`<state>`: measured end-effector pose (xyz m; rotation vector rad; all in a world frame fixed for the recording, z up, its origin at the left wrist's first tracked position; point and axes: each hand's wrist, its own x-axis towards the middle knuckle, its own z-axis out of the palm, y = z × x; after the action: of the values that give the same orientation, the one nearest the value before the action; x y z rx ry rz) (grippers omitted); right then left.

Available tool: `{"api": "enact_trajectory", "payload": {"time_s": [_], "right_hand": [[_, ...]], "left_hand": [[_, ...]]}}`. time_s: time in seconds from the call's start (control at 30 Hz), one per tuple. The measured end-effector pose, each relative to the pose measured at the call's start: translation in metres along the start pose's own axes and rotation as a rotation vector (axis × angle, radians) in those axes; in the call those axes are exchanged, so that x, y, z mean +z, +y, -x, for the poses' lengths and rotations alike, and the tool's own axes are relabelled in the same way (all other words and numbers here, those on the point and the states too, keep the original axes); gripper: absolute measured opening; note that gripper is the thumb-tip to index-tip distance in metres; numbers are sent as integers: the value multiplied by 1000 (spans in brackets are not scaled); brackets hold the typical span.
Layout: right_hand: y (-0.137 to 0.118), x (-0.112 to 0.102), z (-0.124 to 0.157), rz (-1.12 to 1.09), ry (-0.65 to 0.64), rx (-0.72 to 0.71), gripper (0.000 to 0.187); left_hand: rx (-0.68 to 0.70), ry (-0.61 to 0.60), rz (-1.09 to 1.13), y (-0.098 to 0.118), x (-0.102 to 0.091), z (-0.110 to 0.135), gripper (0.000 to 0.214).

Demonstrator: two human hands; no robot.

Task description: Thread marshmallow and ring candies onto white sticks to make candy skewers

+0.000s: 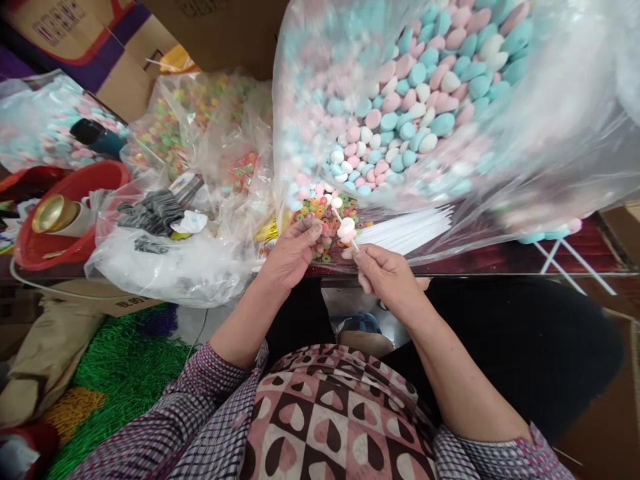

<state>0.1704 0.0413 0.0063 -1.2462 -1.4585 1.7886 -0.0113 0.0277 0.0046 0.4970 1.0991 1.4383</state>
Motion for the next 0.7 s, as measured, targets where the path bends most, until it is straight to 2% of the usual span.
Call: {"api": "enact_trajectory", "payload": {"time_s": [0.07, 0.23, 0.5, 0.63, 0.7], "right_hand": [[0, 0, 1, 12, -10, 1, 42], [-2, 2, 3, 100, -129, 0, 43], [2, 0, 0, 224, -134, -35, 39], [2, 0, 1, 251, -105, -37, 37], [3, 1, 1, 216, -86, -27, 38]], "left_hand": [[1, 12, 21, 0, 1, 0, 25], [73, 42, 32, 0, 2, -2, 19], [224, 72, -60, -8, 0, -8, 24], [319, 115, -179, -14, 0, -12, 22], [372, 88, -267, -18, 2, -11, 21]]}}
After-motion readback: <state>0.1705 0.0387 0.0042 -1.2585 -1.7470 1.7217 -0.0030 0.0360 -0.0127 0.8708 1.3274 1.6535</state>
